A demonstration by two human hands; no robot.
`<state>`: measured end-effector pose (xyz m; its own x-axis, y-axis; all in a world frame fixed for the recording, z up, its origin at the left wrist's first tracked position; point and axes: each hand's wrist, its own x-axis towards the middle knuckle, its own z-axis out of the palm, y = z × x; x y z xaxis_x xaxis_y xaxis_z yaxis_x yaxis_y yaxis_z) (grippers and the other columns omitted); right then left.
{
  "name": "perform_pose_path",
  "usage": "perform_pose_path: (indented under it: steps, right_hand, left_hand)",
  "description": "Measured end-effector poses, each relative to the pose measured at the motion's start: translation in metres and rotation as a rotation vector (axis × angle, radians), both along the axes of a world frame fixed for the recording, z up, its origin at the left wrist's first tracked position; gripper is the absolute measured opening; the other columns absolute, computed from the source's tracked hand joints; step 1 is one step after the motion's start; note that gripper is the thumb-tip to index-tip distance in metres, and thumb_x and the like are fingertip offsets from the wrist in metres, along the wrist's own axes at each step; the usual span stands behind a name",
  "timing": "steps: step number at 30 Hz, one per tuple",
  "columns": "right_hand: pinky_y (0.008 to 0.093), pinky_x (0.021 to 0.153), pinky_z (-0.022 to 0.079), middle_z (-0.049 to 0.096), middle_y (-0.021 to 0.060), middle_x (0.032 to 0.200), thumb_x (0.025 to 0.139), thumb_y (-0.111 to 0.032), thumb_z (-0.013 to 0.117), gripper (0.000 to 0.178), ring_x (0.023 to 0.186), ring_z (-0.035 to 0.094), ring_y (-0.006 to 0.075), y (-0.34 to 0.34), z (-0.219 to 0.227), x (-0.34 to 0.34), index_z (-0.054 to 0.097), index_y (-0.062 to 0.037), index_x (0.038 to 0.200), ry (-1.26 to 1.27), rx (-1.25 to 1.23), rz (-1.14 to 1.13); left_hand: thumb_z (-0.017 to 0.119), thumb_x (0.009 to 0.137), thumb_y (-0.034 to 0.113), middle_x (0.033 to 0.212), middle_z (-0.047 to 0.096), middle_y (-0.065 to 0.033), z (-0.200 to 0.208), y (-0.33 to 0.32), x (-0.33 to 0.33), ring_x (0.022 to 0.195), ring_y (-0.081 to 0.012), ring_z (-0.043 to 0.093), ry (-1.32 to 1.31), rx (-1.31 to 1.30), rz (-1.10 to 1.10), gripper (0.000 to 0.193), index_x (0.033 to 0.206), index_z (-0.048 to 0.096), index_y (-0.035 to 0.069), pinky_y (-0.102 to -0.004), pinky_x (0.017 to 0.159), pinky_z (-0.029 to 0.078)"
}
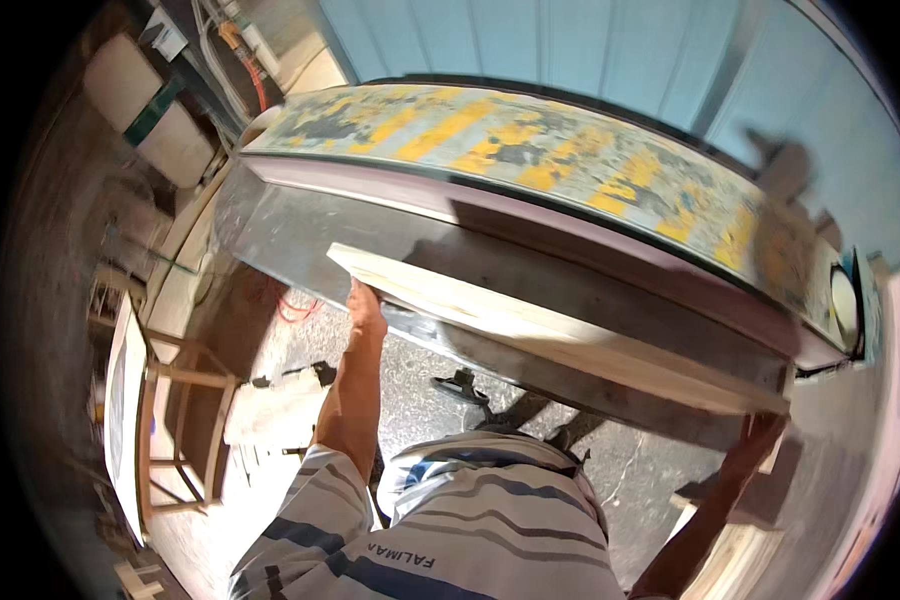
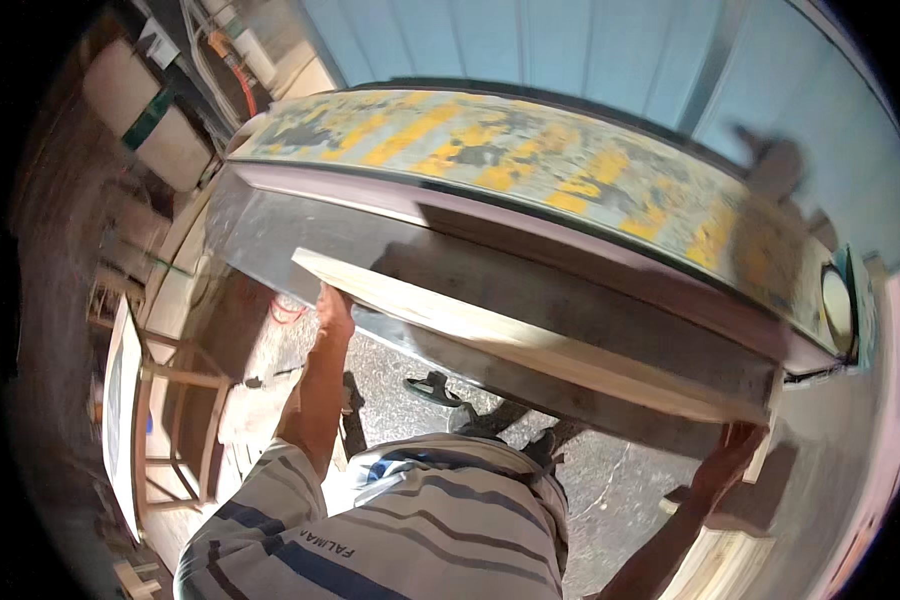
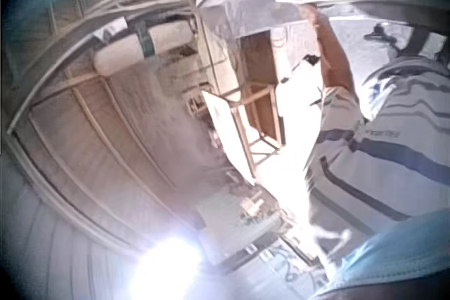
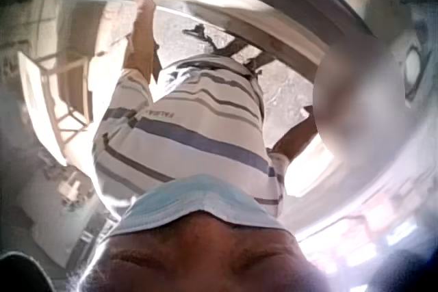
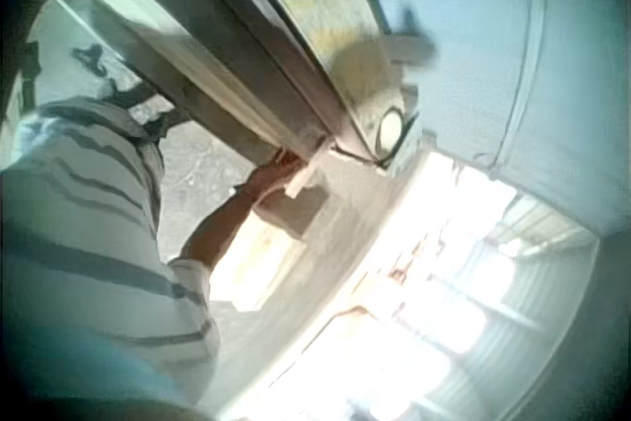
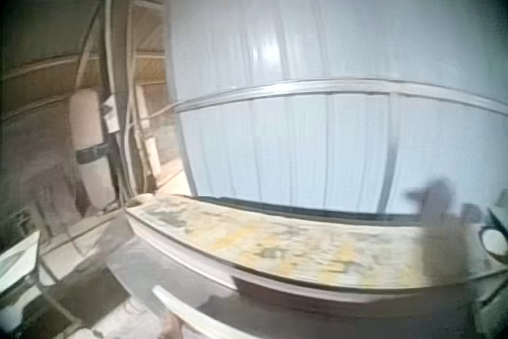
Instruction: The person sands the edges of a wooden board using a belt sander and applies liquid to a corner of the board.
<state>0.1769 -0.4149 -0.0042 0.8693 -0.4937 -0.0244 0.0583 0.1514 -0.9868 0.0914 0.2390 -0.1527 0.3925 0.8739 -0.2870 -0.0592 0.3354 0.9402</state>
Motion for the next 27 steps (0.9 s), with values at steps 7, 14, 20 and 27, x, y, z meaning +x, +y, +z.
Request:
perform_pose_path:
  steps: [7,14,20,27]
  right_hand:
    - [0.0376,0.105,0.026,0.043,0.0118,0.134,0.092,-0.051,0.04,0.063,0.125,0.038,0.0226,0.024,0.002,0.01,0.037,-0.0052,0.135,0.045,-0.004,0.003]
    - [0.0383,0.096,0.037,0.052,0.0136,0.12,0.089,-0.032,0.05,0.048,0.111,0.049,0.0233,-0.062,-0.056,0.008,0.043,-0.0053,0.128,-0.016,-0.654,0.036]
    - [0.0307,0.088,0.039,0.051,0.0065,0.12,0.092,-0.035,0.043,0.041,0.106,0.047,0.0167,0.022,0.002,0.027,0.053,-0.0068,0.119,0.064,-0.28,0.09]
    - [0.0314,0.091,0.04,0.057,0.0094,0.109,0.093,-0.042,0.037,0.054,0.103,0.053,0.0183,-0.008,0.001,0.016,0.051,0.0013,0.121,-0.074,0.231,0.026]
  left_hand:
    - [0.037,0.092,0.053,0.13,0.049,-0.0065,0.074,-0.038,-0.045,0.118,-0.0172,0.044,-0.099,-0.076,0.084,0.061,0.13,0.043,0.005,-0.0323,0.099,0.029]
    - [0.031,0.095,0.051,0.139,0.038,-0.0079,0.131,-0.069,-0.019,0.125,-0.022,0.037,-0.32,0.127,-0.196,0.062,0.138,0.031,0.006,-0.036,0.103,0.027]
    - [0.053,0.086,0.043,0.126,0.048,-0.0081,0.128,-0.026,-0.05,0.118,-0.0211,0.042,-0.019,0.318,-0.191,0.055,0.127,0.043,0.007,-0.0359,0.101,0.03]
    - [0.045,0.088,0.05,0.131,0.046,-0.0073,0.136,-0.035,-0.025,0.117,-0.0196,0.043,0.018,0.244,-0.066,0.058,0.131,0.044,0.01,-0.0343,0.099,0.031]
